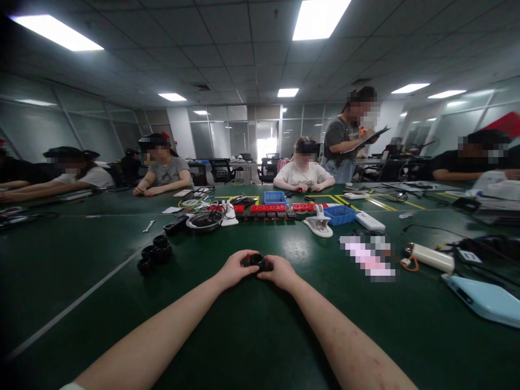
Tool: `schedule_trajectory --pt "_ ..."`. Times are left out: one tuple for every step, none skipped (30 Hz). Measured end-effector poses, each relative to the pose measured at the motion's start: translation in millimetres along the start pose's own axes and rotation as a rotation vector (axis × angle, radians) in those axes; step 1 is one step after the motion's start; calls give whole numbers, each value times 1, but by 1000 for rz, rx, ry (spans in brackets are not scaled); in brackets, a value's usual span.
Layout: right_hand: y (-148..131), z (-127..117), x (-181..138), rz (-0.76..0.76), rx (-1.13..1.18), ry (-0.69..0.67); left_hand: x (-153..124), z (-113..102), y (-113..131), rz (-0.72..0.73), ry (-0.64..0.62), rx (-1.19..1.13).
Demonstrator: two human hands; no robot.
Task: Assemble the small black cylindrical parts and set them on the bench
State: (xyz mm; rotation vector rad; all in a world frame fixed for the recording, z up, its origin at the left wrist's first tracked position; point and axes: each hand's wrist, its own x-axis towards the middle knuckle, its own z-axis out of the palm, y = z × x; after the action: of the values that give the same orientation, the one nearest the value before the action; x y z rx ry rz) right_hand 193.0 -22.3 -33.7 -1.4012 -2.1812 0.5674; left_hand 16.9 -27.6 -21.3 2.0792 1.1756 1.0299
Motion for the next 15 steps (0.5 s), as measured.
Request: schedule_trajectory --pt "-2 2 0 22 -23 27 0 2 0 -10 22 5" --pt "-5 5 0 47 -59 57 0 4 0 -22 48 13" --pt "-9 7 -1 75 -109 92 -1 7 0 -34 76 22" --pt "-13 8 -1 102 -171 129 -1 9 0 -46 103 31" --pt "-17 9 -2 127 -239 162 -1 11 1 -55 126 40" --pt "-21 10 -2 142 -302 186 -1 13 1 -61 143 47" --pt "-24 10 -3 148 -351 204 -1 14 1 -64 151 51" --pt "-26 9 -4 148 -382 212 -2 14 2 -63 152 53" --pt "-27 8 -5 141 -391 211 -2 13 3 -58 145 52" --pt "-27 6 -6 125 -376 199 -2 12 4 -50 131 50" --pt "-25 3 -6 94 -336 178 -3 10 5 -39 110 46" --pt "-23 0 -7 49 -274 147 -3 8 6 -24 82 41" --pt "-20 -3 -7 -3 -197 104 -3 6 7 -8 51 36" --pt "-16 -6 -7 -54 -110 50 -4 5 8 8 18 32" --pt "-13 -9 -8 -94 -19 -10 -4 3 9 24 -14 27"
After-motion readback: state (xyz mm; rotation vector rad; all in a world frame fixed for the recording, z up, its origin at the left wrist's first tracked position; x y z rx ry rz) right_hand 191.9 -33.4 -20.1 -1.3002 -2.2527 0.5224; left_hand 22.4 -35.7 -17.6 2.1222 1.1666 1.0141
